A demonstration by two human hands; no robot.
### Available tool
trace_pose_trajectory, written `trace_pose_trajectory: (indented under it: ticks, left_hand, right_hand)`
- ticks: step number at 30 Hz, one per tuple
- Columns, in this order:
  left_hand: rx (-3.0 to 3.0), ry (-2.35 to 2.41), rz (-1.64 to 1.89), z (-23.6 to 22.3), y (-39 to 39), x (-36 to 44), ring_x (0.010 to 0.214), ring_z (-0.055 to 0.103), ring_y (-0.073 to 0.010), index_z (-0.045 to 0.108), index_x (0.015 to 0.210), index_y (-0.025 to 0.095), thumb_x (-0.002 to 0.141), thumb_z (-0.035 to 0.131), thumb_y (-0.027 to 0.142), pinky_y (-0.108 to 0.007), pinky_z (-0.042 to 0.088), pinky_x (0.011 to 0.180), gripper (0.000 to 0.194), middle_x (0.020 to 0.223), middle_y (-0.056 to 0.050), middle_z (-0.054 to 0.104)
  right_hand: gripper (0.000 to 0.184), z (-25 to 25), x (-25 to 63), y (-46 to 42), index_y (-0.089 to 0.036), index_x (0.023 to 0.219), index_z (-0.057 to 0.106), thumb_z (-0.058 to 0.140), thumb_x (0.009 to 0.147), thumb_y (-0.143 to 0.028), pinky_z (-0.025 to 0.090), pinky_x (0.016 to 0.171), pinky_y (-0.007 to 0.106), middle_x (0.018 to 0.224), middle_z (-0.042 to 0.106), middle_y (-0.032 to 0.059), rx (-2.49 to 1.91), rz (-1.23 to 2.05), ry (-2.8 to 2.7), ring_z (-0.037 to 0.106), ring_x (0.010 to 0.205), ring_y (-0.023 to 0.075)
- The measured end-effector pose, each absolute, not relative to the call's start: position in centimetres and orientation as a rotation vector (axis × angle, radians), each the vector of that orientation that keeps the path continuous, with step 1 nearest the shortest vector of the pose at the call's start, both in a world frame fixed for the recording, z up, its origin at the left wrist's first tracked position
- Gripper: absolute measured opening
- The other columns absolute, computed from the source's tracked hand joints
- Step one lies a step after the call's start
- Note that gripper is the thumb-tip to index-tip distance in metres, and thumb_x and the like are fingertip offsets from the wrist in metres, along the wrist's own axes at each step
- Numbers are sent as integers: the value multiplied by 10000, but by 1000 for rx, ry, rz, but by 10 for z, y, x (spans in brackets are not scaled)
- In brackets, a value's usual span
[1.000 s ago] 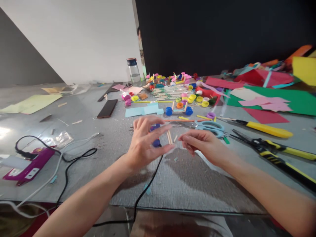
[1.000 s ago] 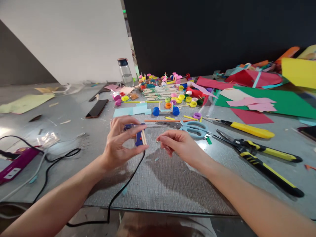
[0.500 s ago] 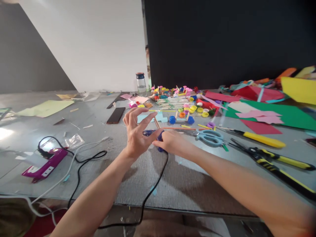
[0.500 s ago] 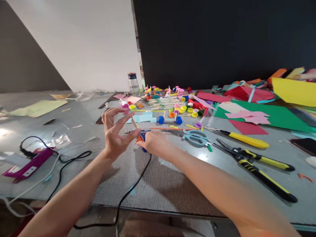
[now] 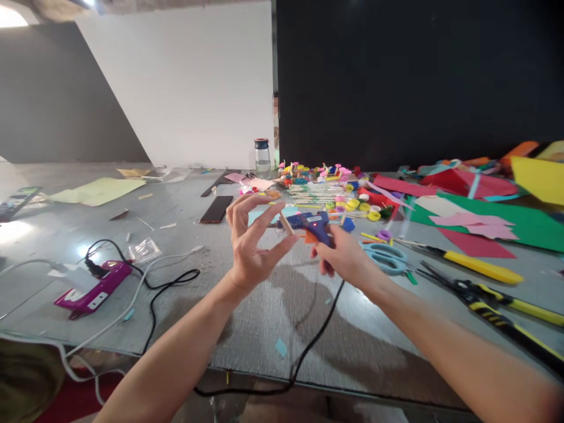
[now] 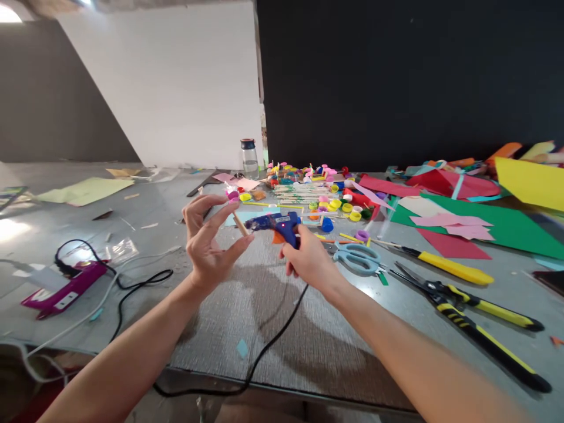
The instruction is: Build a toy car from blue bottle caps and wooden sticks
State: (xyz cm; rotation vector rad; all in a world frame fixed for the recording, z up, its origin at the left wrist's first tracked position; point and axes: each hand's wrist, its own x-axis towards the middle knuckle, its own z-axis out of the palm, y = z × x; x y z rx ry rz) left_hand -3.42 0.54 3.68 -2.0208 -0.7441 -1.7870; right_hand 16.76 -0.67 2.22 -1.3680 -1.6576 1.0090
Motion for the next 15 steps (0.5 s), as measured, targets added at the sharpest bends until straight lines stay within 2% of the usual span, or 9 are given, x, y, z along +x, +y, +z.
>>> trace_pose_trajectory:
  ticks: [2,4,6,10,13,15]
  left_hand:
    - [-2038,-713,-1800,36,2,-32,1188,526,-291,670,1272,292,784,803,420,-535,436,1053,522,1235,-81,590]
    - [-2075,-684,-1811,35,0,-29,1180,530,-289,673,1272,283,792,797,439,-538,439,1053,520,1224,-83,587]
    - [-2123,-674,-1815,33,-3,-26,1183,529,-285,664,1287,288,809,782,459,-537,443,1054,521,1227,-80,585]
    - [-2246,-698,-1789,29,-6,-21,1219,513,-280,637,1327,300,833,769,445,-531,436,1074,531,1249,-78,593]
    - [-2310,-683,-1746,27,-6,-20,1228,513,-285,627,1343,284,825,782,435,-535,424,1084,562,1253,-84,609]
    - [-2336,-684,-1703,27,-6,-19,1225,517,-289,631,1338,278,816,791,433,-538,429,1078,568,1243,-86,621]
  right_hand:
    - [106,26,184,-22,-217,996,488,498,891,-202,399,392,221,825,654,-17,-1298,976,-1585,549,448,83]
    - [74,28,203,-37,-220,967,515,544,904,-247,388,425,213,737,589,-45,-1251,932,-1512,512,487,80]
    - [134,28,220,-49,-215,946,571,631,908,-329,399,475,209,687,543,-47,-1168,941,-1412,510,559,92]
    - [202,25,241,-64,-204,914,655,711,876,-394,381,454,234,759,620,3,-1011,1144,-1215,534,547,104]
    - [165,22,246,-69,-218,889,694,738,857,-373,346,430,229,652,595,-9,-964,1227,-1193,474,478,91]
    - [184,21,246,-72,-226,860,725,798,791,-381,353,425,216,631,596,-1,-974,1208,-1118,475,486,92]
